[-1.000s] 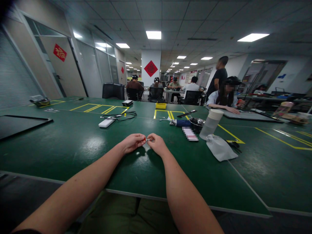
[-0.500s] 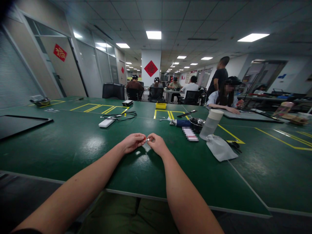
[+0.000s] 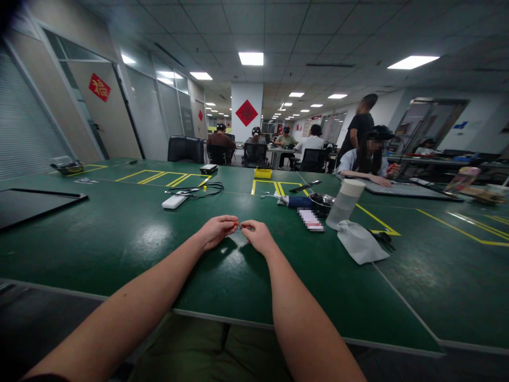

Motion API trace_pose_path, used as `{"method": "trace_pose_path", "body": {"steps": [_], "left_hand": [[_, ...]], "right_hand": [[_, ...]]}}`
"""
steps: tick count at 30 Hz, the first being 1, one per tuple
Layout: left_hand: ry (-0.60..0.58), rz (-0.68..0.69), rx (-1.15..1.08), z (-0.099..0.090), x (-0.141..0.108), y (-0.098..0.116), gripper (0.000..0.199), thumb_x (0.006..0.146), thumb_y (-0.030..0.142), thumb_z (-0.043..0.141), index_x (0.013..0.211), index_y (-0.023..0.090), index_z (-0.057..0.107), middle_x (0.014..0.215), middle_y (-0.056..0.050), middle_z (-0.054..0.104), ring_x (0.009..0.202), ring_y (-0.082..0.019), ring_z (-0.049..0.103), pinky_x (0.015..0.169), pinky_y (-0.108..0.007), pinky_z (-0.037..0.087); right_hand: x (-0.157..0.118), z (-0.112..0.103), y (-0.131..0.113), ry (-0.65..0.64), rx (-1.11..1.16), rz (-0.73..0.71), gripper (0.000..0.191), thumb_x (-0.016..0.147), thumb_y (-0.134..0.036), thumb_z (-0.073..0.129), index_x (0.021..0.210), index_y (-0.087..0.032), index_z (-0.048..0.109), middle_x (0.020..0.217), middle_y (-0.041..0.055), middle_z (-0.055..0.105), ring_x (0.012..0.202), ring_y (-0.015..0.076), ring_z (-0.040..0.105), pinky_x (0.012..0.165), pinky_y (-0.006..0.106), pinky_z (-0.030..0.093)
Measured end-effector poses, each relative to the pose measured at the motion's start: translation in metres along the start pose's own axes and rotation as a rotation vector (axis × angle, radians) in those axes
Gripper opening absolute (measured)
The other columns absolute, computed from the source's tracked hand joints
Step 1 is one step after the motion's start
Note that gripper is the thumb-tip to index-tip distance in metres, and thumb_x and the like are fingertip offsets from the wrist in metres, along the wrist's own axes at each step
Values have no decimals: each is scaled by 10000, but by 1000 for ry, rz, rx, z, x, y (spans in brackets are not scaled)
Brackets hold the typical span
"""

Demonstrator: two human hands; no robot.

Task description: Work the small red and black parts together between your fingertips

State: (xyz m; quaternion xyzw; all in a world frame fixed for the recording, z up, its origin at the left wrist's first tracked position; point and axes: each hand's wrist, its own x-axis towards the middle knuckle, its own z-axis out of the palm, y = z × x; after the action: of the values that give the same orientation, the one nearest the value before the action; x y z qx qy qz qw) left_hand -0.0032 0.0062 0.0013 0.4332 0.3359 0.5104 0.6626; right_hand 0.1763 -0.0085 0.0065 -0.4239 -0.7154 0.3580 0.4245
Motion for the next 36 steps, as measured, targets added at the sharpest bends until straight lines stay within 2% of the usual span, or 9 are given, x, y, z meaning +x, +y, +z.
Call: {"method": "trace_pose_path", "body": {"steps": [4,12,19,25,36], "left_hand": [[-3,48,79,1,0,-3,176,661,62,692,833,87,667,757,-62,648,619,-81,594,629,-198,484],[-81,84,176,4,-3,-7,205,617,104,733,796,104,633,739,-51,653,643,-103,610,685,-250,487],[-51,88,224,6,-4,-6,195,607,132,743,758,106,621,708,-46,653,635,-107,611,667,-247,483],[-19,206,330,5,-4,-4,172,623,162,721,763,119,631,723,-37,655,648,-113,599,661,-250,476],[-38,350,656,5,-6,-2,130,674,196,673,789,136,664,761,-36,675,698,-133,606,681,-241,455]], "right_hand": [[0,0,1,-2,1,-2,246,751,-248,568,952,-128,644,645,5,609,455,99,526,514,248,447],[2,1,7,47,94,8,168,722,-268,603,841,-151,587,644,-11,592,424,86,492,429,221,392],[0,0,4,53,101,6,165,722,-285,609,814,-149,597,635,-5,597,444,89,490,447,221,394],[0,-1,2,65,108,20,172,716,-285,614,814,-144,612,587,-18,572,436,91,489,442,220,385],[2,-1,7,58,103,19,228,711,-323,622,837,-135,645,637,8,613,460,94,508,451,223,419]]}}
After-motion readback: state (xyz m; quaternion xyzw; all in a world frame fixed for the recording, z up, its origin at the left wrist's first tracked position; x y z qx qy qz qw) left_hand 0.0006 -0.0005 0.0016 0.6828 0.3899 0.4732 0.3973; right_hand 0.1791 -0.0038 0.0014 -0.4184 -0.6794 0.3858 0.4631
